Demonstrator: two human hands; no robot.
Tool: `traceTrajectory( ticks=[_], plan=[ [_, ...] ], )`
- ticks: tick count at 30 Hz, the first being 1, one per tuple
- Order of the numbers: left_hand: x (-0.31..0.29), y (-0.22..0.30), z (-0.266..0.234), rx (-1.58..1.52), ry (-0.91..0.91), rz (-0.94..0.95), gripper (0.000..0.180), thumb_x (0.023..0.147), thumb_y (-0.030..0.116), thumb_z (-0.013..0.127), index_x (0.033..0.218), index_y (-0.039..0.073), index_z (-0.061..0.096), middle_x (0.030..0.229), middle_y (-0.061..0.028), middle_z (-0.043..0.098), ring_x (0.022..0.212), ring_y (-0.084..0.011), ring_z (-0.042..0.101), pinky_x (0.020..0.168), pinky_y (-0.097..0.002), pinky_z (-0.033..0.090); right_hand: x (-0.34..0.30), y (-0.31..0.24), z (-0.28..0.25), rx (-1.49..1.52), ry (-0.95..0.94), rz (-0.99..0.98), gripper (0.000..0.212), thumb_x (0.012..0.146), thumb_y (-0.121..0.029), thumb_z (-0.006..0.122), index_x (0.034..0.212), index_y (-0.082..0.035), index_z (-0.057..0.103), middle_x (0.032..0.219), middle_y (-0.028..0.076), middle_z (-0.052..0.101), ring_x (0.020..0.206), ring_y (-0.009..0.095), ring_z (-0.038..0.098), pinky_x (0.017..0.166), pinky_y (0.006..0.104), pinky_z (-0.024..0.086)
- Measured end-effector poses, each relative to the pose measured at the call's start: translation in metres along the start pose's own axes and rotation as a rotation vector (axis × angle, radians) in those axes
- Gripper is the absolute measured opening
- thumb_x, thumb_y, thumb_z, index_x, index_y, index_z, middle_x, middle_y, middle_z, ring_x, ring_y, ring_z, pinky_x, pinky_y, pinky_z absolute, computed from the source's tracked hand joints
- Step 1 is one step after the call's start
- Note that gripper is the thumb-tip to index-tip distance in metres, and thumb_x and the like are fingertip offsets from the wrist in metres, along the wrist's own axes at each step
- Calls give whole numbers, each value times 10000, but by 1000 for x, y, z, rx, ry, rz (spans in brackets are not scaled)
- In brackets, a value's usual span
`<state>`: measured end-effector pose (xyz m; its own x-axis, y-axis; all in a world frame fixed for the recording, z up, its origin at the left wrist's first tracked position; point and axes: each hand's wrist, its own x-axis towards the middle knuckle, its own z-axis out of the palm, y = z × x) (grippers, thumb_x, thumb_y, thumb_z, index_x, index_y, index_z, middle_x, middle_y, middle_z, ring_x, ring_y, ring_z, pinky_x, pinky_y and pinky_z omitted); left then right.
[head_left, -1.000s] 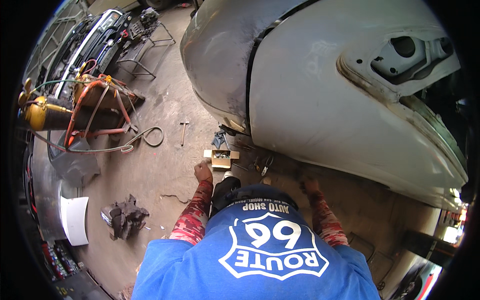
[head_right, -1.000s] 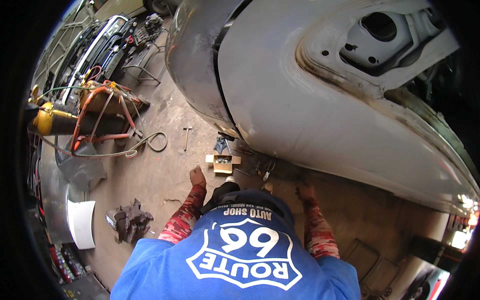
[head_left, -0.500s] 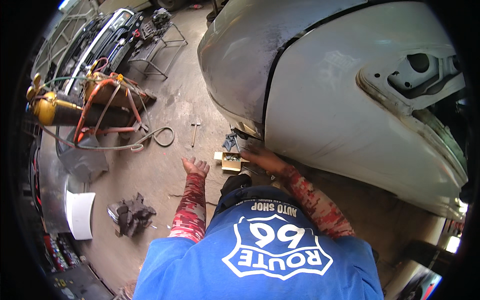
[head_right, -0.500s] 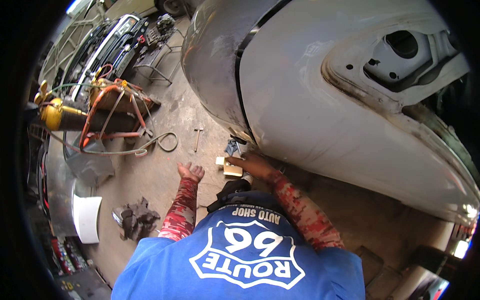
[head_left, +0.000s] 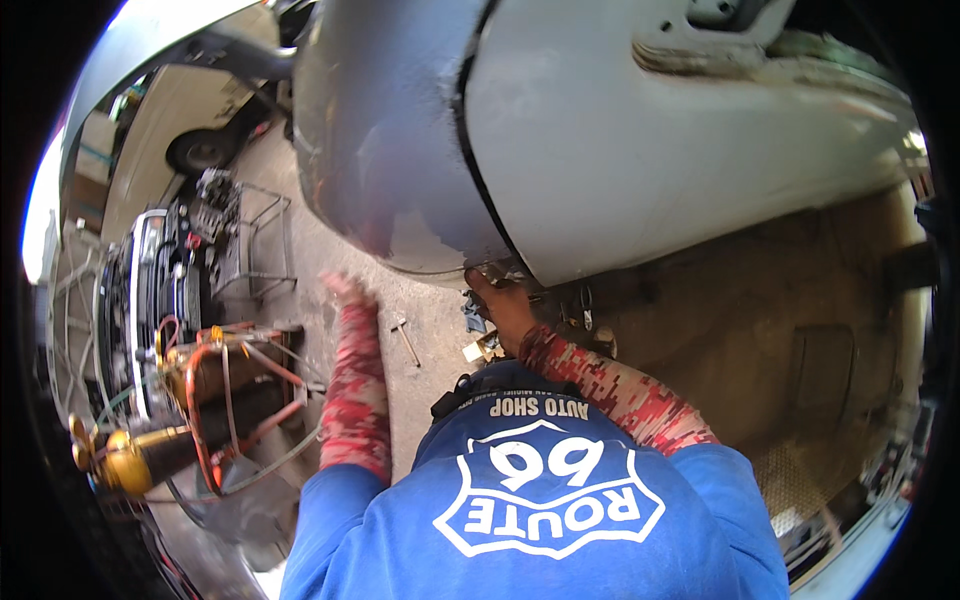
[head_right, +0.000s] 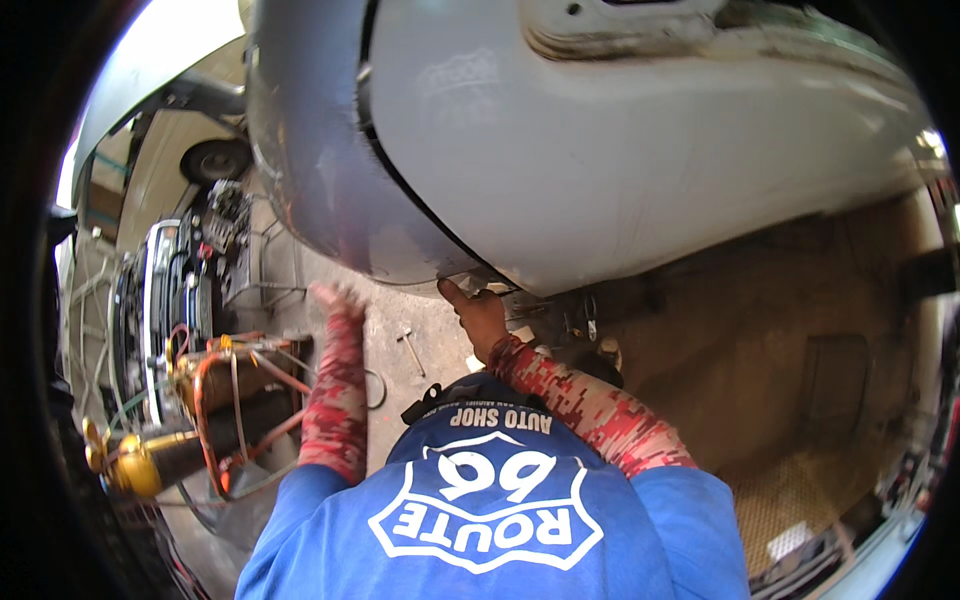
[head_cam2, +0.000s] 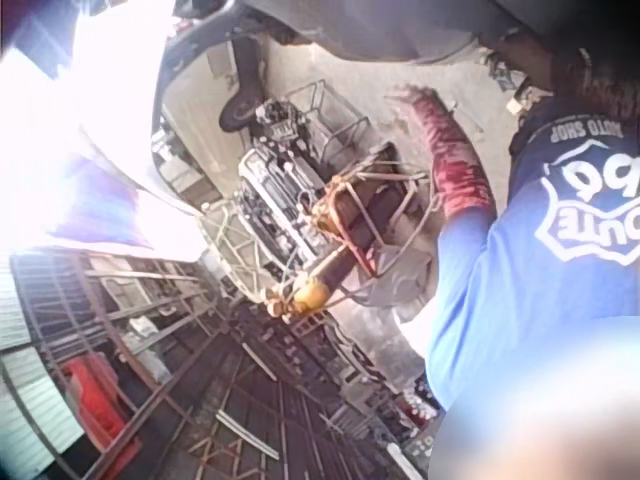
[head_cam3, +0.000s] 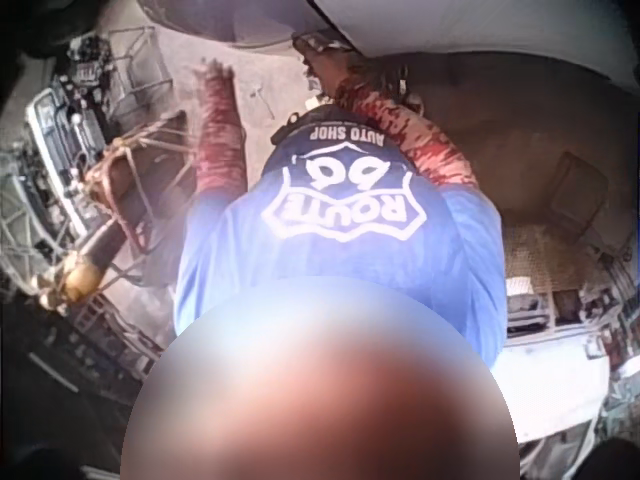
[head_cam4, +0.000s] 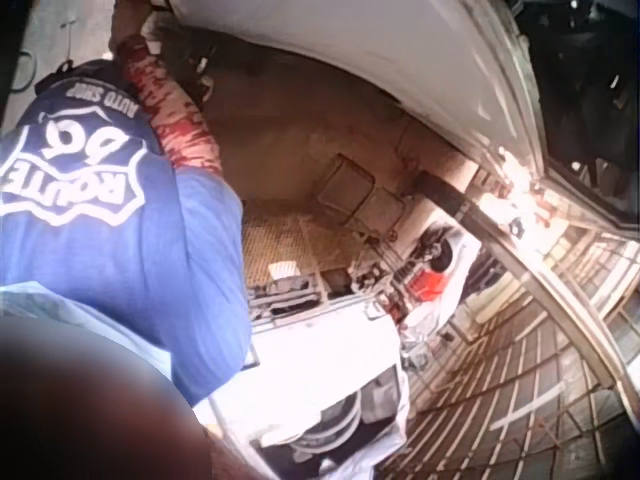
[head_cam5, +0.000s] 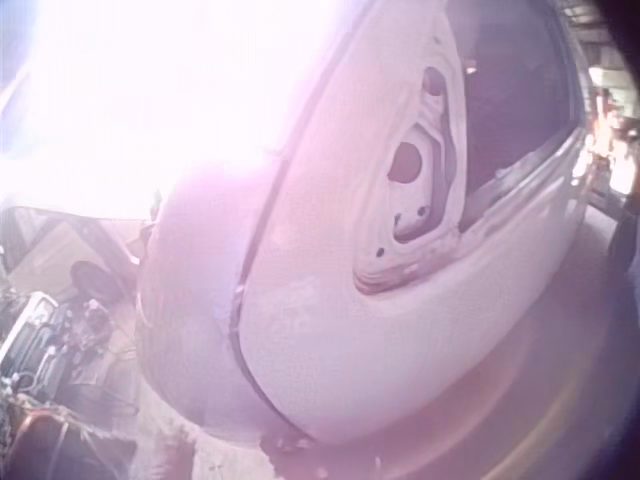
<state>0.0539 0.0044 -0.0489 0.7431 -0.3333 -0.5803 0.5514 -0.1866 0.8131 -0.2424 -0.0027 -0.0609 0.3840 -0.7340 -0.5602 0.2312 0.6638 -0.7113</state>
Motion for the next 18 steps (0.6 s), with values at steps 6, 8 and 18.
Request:
traceTrajectory(
  ticks=[6, 8, 18],
  plan=[
    [-49, -28, 85, -437, -433, 310, 616, 977, 467, 430, 1440, 60, 416, 1363, -125, 521, 1180, -292, 543, 990, -426, 460, -11, -6, 8, 49, 64, -103, 447, 913, -321, 750, 1197, -2, 618, 1098, 41, 638, 963, 139, 564, 874, 322, 467],
    [-59, -23, 84, -517, -499, 296, 438, 973, 272, 628, 1326, 33, 528, 1201, -107, 633, 1014, -273, 646, 849, -403, 564, -14, -12, 11, 58, 46, -147, 465, 912, -318, 751, 1214, 4, 604, 1128, 55, 634, 1016, 154, 565, 927, 326, 454],
    [-31, -27, 68, -28, -560, 383, 701, 940, 562, 561, 1449, 113, 388, 1461, -104, 440, 1307, -307, 459, 1028, -559, 431, -9, 0, 42, 129, 176, -404, 493, 870, -319, 791, 1202, -12, 596, 1159, 80, 647, 1083, 191, 589, 978, 330, 448]
  ],
)
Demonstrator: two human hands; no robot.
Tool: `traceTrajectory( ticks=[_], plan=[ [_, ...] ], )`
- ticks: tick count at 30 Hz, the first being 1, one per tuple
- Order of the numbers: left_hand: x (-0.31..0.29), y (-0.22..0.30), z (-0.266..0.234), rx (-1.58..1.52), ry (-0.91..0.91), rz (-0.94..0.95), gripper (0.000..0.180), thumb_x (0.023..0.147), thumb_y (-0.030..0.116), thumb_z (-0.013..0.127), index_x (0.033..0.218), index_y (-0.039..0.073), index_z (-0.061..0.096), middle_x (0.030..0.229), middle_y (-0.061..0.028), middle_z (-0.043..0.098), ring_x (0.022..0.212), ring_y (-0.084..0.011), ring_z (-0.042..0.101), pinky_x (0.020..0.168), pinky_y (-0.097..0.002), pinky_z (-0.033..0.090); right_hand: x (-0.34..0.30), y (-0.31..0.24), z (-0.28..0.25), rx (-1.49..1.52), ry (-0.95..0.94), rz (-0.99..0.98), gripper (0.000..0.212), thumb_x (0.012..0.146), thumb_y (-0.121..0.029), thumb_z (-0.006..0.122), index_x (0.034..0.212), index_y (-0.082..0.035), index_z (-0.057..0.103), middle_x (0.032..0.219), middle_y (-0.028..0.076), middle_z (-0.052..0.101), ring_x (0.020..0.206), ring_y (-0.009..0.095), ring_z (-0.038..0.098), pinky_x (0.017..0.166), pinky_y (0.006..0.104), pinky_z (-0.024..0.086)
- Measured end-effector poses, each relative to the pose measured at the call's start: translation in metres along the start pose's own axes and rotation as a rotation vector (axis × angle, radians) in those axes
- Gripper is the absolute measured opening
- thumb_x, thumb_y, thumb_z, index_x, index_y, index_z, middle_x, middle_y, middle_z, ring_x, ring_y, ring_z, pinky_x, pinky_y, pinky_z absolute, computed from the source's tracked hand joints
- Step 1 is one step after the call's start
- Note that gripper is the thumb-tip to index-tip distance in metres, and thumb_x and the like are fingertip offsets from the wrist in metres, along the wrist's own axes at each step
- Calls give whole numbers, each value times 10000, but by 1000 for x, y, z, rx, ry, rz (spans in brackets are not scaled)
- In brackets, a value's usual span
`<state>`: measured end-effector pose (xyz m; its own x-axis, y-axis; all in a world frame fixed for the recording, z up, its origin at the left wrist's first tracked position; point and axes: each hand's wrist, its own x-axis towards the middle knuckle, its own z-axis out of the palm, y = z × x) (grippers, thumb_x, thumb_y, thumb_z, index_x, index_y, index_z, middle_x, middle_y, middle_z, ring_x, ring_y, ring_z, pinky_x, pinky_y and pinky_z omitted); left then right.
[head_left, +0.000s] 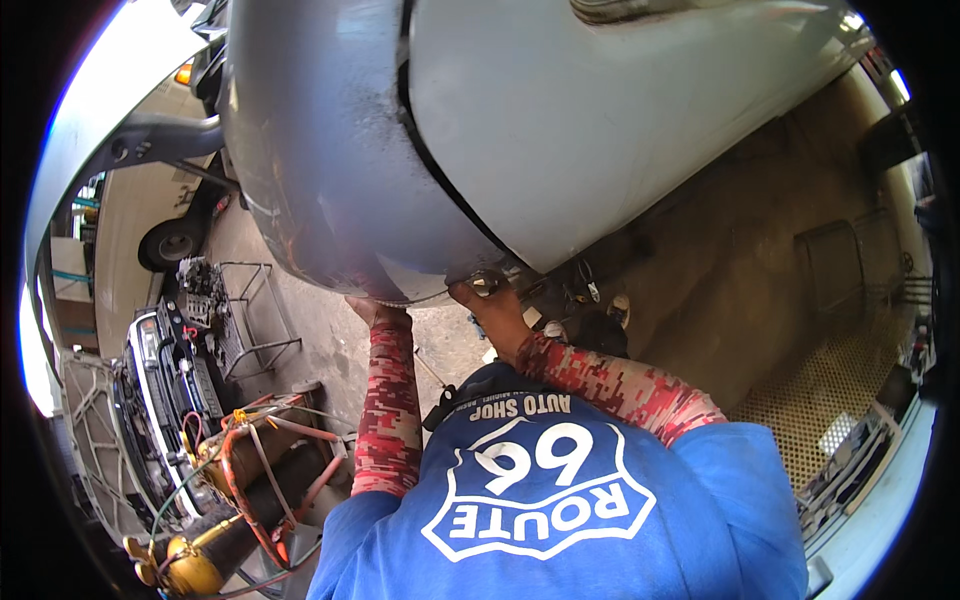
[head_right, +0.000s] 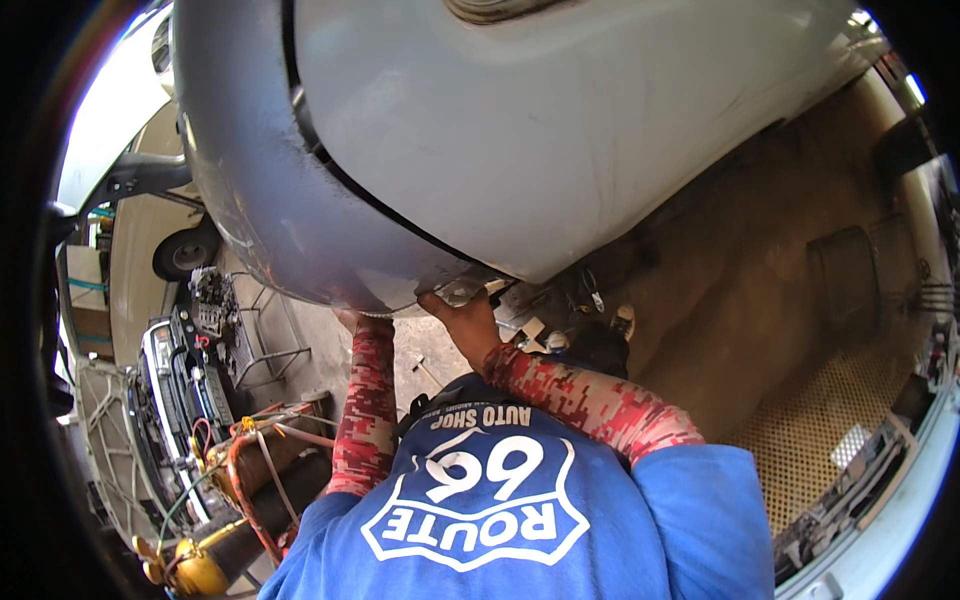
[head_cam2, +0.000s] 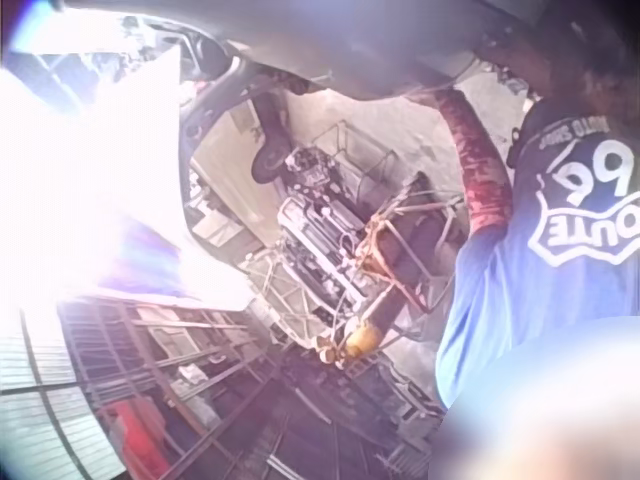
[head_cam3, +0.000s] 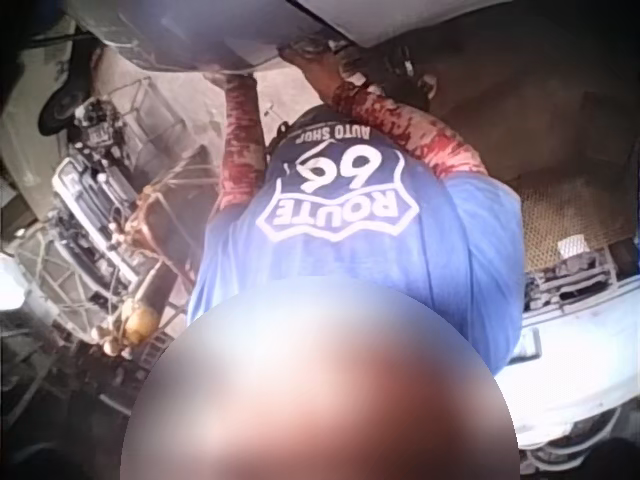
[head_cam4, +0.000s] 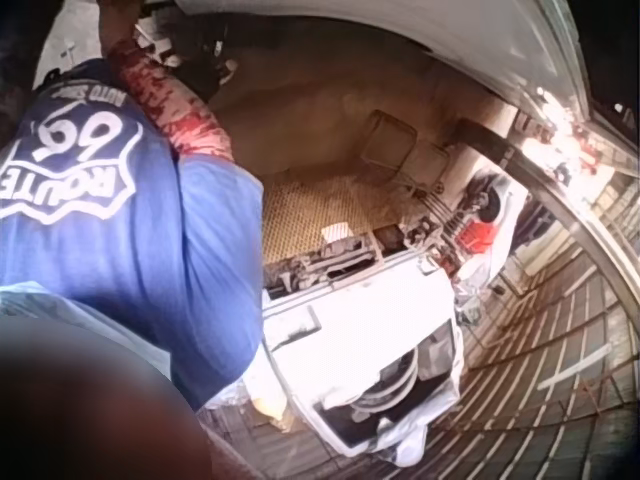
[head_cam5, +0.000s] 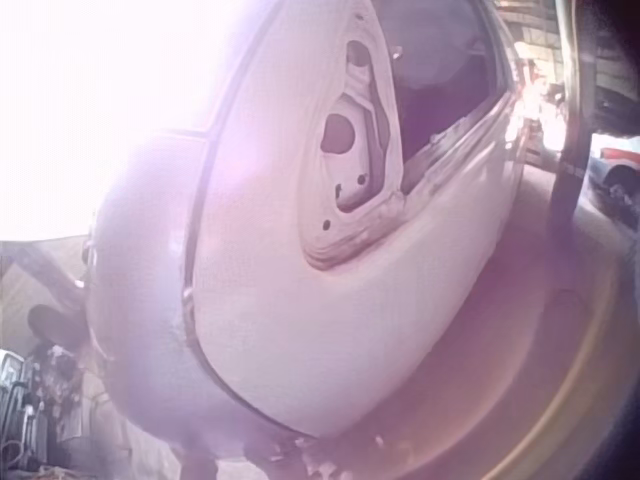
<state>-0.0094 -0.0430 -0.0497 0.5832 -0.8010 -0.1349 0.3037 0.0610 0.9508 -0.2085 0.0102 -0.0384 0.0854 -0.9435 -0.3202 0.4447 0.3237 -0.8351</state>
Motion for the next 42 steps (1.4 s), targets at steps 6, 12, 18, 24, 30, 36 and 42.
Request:
traceTrajectory(
  ticks=[6, 12, 18, 24, 30, 36, 42],
  plan=[
    [-28, 30, -20, 141, -6, -337, 877, 859, 769, 511, 1534, 270, 257, 1593, -90, 249, 1438, -366, 280, 1039, -701, 319, 0, 7, 2, 86, 86, -19, 649, 800, -271, 847, 1248, 67, 522, 1203, 159, 665, 1114, 236, 622, 995, 337, 469],
    [-78, 41, -20, 307, -239, -177, 799, 945, 575, 540, 1554, 248, 140, 1586, -87, 214, 1433, -304, 299, 992, -638, 390, -1, 3, 0, 120, 71, -13, 621, 782, -241, 856, 1227, 65, 550, 1170, 153, 688, 1068, 230, 651, 970, 332, 489],
    [-76, 41, -6, 360, -203, -153, 790, 930, 302, 667, 1528, 233, 156, 1479, -56, 321, 1286, -244, 431, 942, -509, 446, 6, -3, -7, 42, 19, -73, 530, 838, -266, 810, 1226, 22, 590, 1162, 93, 680, 1041, 202, 635, 947, 334, 487],
    [-78, 47, -3, 355, -153, -161, 734, 935, 292, 680, 1503, 212, 222, 1360, -46, 403, 1089, -182, 499, 828, -400, 464, 7, 6, -54, -137, -117, 455, 617, 835, -363, 784, 1317, -44, 569, 1221, 128, 645, 1045, 248, 621, 802, 411, 518],
    [-80, 51, -5, 426, -133, -93, 735, 889, 215, 767, 1479, 152, 333, 1325, -55, 438, 973, -131, 523, 618, -232, 413, 16, 32, -68, -378, -265, 512, 585, 853, -419, 729, 1233, 18, 650, 1158, 163, 685, 937, 263, 667, 780, 380, 531],
    [-83, 42, -6, 469, -92, -56, 767, 904, 358, 732, 1517, 189, 304, 1456, -89, 398, 1201, -244, 510, 846, -410, 487, 15, 45, -84, -579, -308, 201, 502, 869, -396, 704, 1120, 38, 708, 1036, 183, 724, 892, 263, 685, 785, 358, 535],
    [-86, 45, -2, 315, -104, -39, 922, 866, 219, 800, 1549, 68, 199, 1468, -146, 361, 1240, -256, 494, 884, -324, 487, -17, -2, -76, -809, -153, -37, 390, 861, -322, 721, 1014, 36, 708, 948, 182, 711, 811, 292, 670, 757, 379, 522]
  ],
)
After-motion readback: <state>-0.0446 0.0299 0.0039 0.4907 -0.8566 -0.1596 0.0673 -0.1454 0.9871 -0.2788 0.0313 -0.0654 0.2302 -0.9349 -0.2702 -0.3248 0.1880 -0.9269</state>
